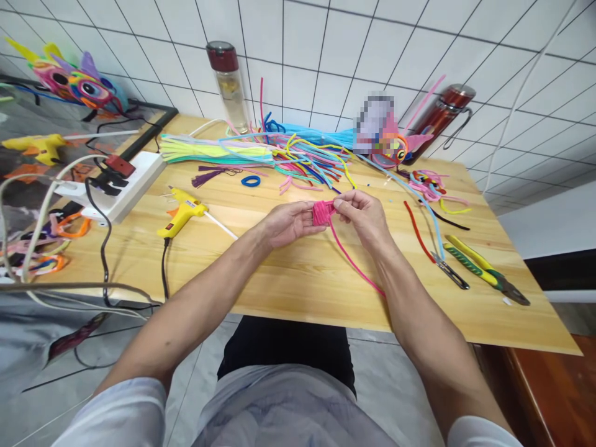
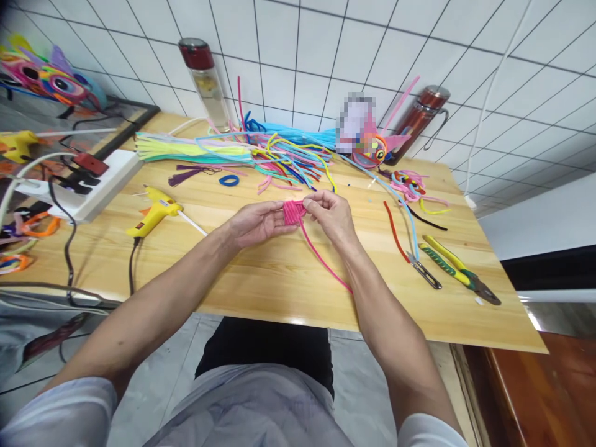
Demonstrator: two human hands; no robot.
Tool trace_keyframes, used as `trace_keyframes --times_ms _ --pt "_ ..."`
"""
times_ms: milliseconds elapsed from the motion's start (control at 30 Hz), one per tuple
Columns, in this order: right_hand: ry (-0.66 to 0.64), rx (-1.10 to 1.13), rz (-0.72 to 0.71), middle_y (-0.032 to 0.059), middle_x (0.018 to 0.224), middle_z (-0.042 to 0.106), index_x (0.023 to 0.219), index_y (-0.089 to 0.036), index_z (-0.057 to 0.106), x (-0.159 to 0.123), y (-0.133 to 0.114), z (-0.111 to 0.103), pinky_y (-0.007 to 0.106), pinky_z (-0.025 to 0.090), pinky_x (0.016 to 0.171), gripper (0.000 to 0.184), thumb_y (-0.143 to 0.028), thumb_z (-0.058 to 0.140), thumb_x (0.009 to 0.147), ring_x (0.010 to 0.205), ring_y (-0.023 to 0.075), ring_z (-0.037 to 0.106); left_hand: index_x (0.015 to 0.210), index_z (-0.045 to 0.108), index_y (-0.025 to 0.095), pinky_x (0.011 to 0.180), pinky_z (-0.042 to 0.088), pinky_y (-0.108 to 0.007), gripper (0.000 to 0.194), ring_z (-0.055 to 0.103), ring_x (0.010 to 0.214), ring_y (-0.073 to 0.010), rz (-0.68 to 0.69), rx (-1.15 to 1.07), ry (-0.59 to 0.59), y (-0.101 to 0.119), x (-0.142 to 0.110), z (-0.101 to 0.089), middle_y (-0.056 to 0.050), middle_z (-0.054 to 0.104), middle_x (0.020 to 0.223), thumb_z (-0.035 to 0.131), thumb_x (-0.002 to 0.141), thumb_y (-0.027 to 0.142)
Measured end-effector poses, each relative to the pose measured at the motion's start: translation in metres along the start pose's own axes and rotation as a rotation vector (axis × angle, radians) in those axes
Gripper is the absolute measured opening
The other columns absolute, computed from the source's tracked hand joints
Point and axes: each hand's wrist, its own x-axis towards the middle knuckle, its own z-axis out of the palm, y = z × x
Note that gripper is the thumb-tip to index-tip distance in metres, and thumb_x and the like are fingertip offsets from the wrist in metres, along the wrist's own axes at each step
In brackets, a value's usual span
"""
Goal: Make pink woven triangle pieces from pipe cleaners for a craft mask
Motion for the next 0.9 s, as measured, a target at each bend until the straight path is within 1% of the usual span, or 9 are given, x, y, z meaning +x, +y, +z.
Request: trace_keyframes --times_ms 167,300,433,533,600,667,767,833,900 --pt "0.022 -0.028 -0.004 -0.0026 0.066 0.065 0.084 -0.025 0.074 0.000 0.006 0.003 0.032 0.050 0.062 0.031 -0.052 0.085 0.075 0.059 0.0149 0.057 0.111 0.082 0.011 0.112 0.062 -0.041 0.026 0.082 0.117 -0.0255 0.013 -0.048 -0.024 -0.002 0.000 0.002 -0.019 0.085 0.124 0.058 0.104 0.017" --pt "0.032 -0.031 -0.019 -0.0026 0.066 0.067 0.086 -0.024 0.074 0.000 0.009 0.005 0.032 0.053 0.064 0.028 -0.048 0.084 0.075 0.059 0.0149 0.059 0.109 0.082 0.010 0.112 0.062 -0.043 0.029 0.084 0.108 -0.0243 -0.003 -0.080 -0.030 -0.003 -0.001 0.005 -0.018 0.086 0.118 0.054 0.107 0.020" --pt "0.049 -0.047 -0.034 -0.0019 0.068 0.070 0.087 -0.024 0.073 -0.002 0.009 0.006 0.033 0.056 0.066 0.027 -0.047 0.085 0.076 0.062 0.0161 0.063 0.106 0.079 0.014 0.112 0.062 -0.043 0.020 0.084 0.106 -0.0236 0.036 -0.088 -0.018 -0.006 -0.001 0.007 -0.016 0.086 0.119 0.061 0.107 0.024" --pt "0.055 -0.048 -0.037 -0.0021 0.070 0.070 0.092 -0.025 0.072 -0.004 0.008 0.007 0.033 0.056 0.067 0.032 -0.049 0.087 0.077 0.064 0.0173 0.067 0.108 0.080 0.014 0.113 0.061 -0.043 0.020 0.084 0.107 -0.0235 0.038 -0.076 -0.017 -0.007 -0.002 0.009 -0.016 0.086 0.120 0.061 0.106 0.021" --pt "0.052 -0.049 -0.031 -0.0029 0.069 0.068 0.100 -0.025 0.073 -0.005 0.008 0.007 0.033 0.056 0.068 0.037 -0.051 0.088 0.078 0.065 0.0184 0.068 0.110 0.081 0.014 0.113 0.061 -0.043 0.022 0.084 0.108 -0.0235 0.031 -0.070 -0.019 -0.007 -0.002 0.009 -0.016 0.086 0.121 0.060 0.106 0.020" --pt "0.033 -0.045 -0.011 -0.0029 0.067 0.067 0.103 -0.025 0.074 -0.006 0.007 0.007 0.034 0.054 0.067 0.039 -0.053 0.088 0.078 0.065 0.0190 0.067 0.110 0.081 0.014 0.112 0.062 -0.041 0.023 0.083 0.109 -0.0235 0.027 -0.065 -0.017 -0.007 -0.002 0.010 -0.017 0.086 0.121 0.060 0.105 0.019" --pt "0.024 -0.001 0.037 -0.0018 0.066 0.067 0.091 -0.024 0.075 -0.006 0.005 0.006 0.032 0.048 0.061 0.034 -0.052 0.087 0.075 0.060 0.0166 0.062 0.111 0.080 0.014 0.104 0.065 -0.041 0.023 0.083 0.107 -0.0244 0.046 -0.024 -0.005 -0.008 -0.003 0.010 -0.016 0.085 0.119 0.062 0.104 0.025" --pt "0.042 0.057 0.075 -0.0021 0.065 0.066 0.083 -0.024 0.074 -0.005 0.005 0.006 0.030 0.044 0.057 0.030 -0.048 0.088 0.071 0.057 0.0141 0.057 0.117 0.078 0.015 0.099 0.066 -0.040 0.024 0.083 0.104 -0.0243 0.105 0.048 0.001 -0.009 -0.005 0.011 -0.015 0.084 0.119 0.067 0.101 0.029" --pt "0.057 0.114 0.117 -0.0029 0.064 0.064 0.079 -0.024 0.072 -0.003 0.005 0.004 0.029 0.042 0.055 0.030 -0.046 0.089 0.068 0.055 0.0125 0.053 0.131 0.074 0.017 0.098 0.066 -0.039 0.039 0.082 0.104 -0.0230 0.205 0.168 -0.004 -0.011 -0.008 0.013 -0.012 0.083 0.121 0.076 0.094 0.028"
